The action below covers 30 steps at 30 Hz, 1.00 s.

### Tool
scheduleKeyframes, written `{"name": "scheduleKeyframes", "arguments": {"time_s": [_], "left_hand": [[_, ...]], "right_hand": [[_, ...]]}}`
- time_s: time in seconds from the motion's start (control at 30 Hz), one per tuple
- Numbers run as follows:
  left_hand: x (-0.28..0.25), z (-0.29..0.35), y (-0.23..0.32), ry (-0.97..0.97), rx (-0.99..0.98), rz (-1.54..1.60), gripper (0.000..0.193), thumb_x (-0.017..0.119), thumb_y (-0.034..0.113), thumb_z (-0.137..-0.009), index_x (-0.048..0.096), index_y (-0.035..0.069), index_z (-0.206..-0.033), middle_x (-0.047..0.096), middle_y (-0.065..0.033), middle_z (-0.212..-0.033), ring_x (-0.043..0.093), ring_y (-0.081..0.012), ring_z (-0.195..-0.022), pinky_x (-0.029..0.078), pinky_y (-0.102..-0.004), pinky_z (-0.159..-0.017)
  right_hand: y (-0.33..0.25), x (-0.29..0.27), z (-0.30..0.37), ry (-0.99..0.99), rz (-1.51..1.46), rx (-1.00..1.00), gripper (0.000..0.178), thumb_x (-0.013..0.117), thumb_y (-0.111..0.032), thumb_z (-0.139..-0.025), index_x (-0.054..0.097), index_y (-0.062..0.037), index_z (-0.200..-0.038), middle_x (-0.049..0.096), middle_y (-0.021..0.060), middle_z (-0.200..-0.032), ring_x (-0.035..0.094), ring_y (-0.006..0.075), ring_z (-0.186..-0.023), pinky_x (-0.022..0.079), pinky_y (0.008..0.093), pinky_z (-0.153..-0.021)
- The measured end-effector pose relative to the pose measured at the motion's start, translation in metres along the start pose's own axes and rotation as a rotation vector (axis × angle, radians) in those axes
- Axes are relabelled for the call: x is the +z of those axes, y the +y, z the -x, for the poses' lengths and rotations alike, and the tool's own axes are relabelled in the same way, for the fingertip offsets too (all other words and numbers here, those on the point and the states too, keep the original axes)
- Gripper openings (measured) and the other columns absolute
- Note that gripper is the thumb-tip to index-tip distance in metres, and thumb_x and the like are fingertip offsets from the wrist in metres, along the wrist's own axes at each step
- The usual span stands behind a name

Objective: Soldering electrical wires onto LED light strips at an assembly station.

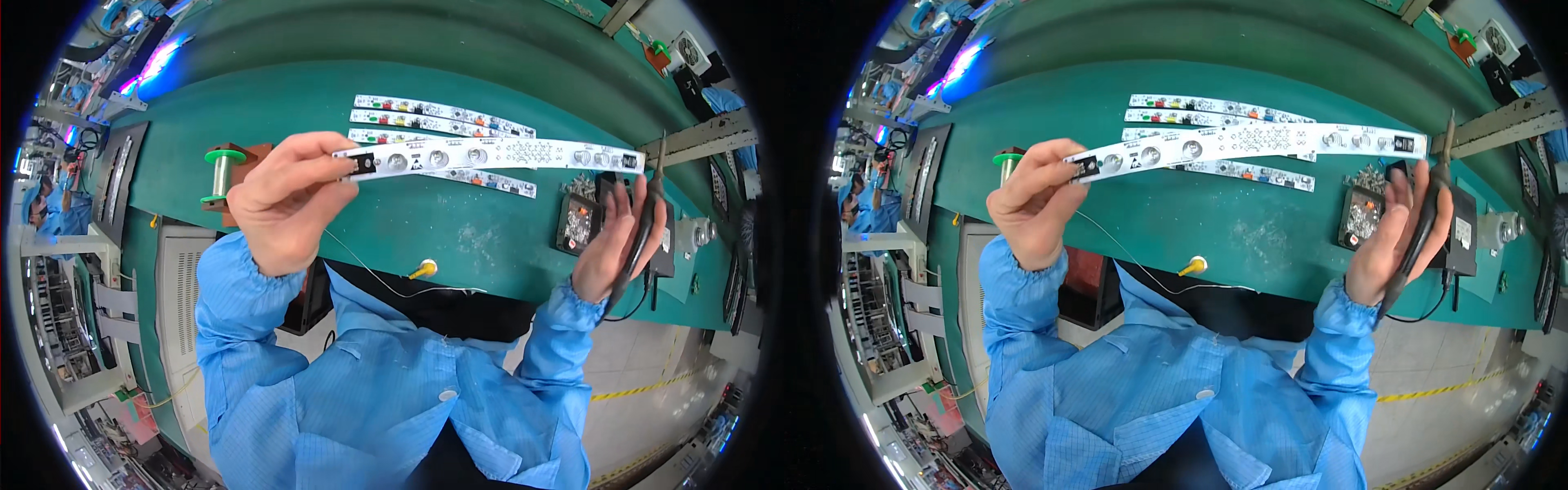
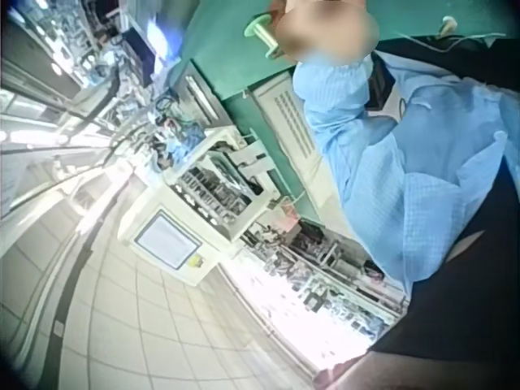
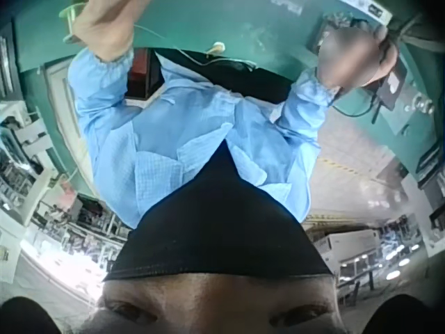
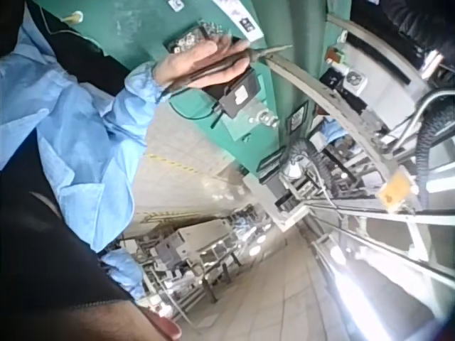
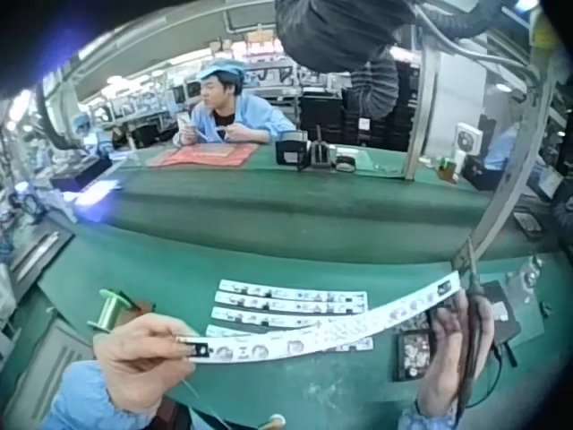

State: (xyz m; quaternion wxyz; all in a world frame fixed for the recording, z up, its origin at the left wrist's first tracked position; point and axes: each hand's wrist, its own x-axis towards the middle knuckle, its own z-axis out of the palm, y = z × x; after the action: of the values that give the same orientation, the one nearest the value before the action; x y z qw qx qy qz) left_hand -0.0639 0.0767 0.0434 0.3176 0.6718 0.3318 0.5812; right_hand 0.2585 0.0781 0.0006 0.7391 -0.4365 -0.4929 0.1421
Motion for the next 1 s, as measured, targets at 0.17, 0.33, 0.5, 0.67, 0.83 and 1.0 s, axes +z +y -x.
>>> {"name": "scheduleKeyframes", "arguments": {"time_s": [0.17, 0.33, 0.5, 0.67, 0.83, 1.0], "left_hand": [[-0.003, 0.011, -0.007, -0.058, -0.065, 0.117, 0.024, 0.063, -0.016, -0.075, 0.065, -0.006, -0.097, 0.059, -0.0198, -0.108, 0.060, -0.0196, -0.093, 0.053, -0.0267, -0.076], [0.000, 0.014, -0.014, -0.078, -0.124, 0.241, 0.021, 0.063, -0.014, -0.077, 0.065, -0.007, -0.097, 0.058, -0.0198, -0.110, 0.061, -0.0209, -0.094, 0.054, -0.0278, -0.080], [0.015, 0.005, -0.004, -0.037, -0.224, 0.250, 0.024, 0.059, -0.015, -0.077, 0.062, -0.008, -0.099, 0.057, -0.0171, -0.107, 0.061, -0.0218, -0.094, 0.054, -0.0278, -0.079], [0.029, -0.004, -0.009, -0.172, -0.173, -0.104, 0.029, 0.066, -0.002, -0.071, 0.063, -0.001, -0.100, 0.059, -0.0112, -0.098, 0.062, -0.0166, -0.082, 0.052, -0.0246, -0.063], [0.038, -0.007, -0.016, -0.134, -0.161, -0.256, 0.021, 0.067, 0.002, -0.069, 0.062, 0.001, -0.089, 0.061, -0.0073, -0.087, 0.060, -0.0149, -0.073, 0.048, -0.0238, -0.053], [0.040, -0.006, -0.018, -0.127, -0.261, -0.240, 0.015, 0.065, 0.002, -0.068, 0.060, 0.002, -0.082, 0.060, -0.0063, -0.079, 0.060, -0.0145, -0.068, 0.047, -0.0245, -0.049]], "right_hand": [[-0.003, 0.007, -0.001, 0.134, 0.030, -0.034, 0.043, 0.049, -0.004, -0.092, 0.035, -0.0026, -0.133, 0.047, 0.0234, -0.131, 0.057, 0.0256, -0.101, 0.046, 0.0364, -0.089], [0.002, 0.005, 0.006, 0.099, 0.022, 0.047, 0.046, 0.049, 0.001, -0.091, 0.034, -0.0025, -0.134, 0.047, 0.0235, -0.131, 0.053, 0.0295, -0.113, 0.043, 0.0409, -0.097], [-0.008, -0.003, 0.008, 0.029, -0.038, 0.101, 0.045, 0.048, 0.004, -0.090, 0.034, -0.0020, -0.133, 0.048, 0.0251, -0.130, 0.055, 0.0291, -0.111, 0.045, 0.0405, -0.095], [-0.016, -0.007, 0.017, 0.152, 0.159, -0.167, 0.046, 0.051, 0.005, -0.088, 0.036, -0.0030, -0.130, 0.054, 0.0272, -0.122, 0.058, 0.0274, -0.104, 0.048, 0.0368, -0.089], [-0.023, -0.012, 0.026, 0.173, 0.220, -0.322, 0.048, 0.052, 0.005, -0.087, 0.034, -0.0064, -0.131, 0.054, 0.0264, -0.122, 0.058, 0.0267, -0.099, 0.048, 0.0359, -0.087], [-0.026, -0.014, 0.029, 0.168, 0.317, -0.422, 0.051, 0.058, -0.002, -0.087, 0.033, -0.0123, -0.131, 0.056, 0.0249, -0.121, 0.056, 0.0264, -0.094, 0.046, 0.0358, -0.077]]}}
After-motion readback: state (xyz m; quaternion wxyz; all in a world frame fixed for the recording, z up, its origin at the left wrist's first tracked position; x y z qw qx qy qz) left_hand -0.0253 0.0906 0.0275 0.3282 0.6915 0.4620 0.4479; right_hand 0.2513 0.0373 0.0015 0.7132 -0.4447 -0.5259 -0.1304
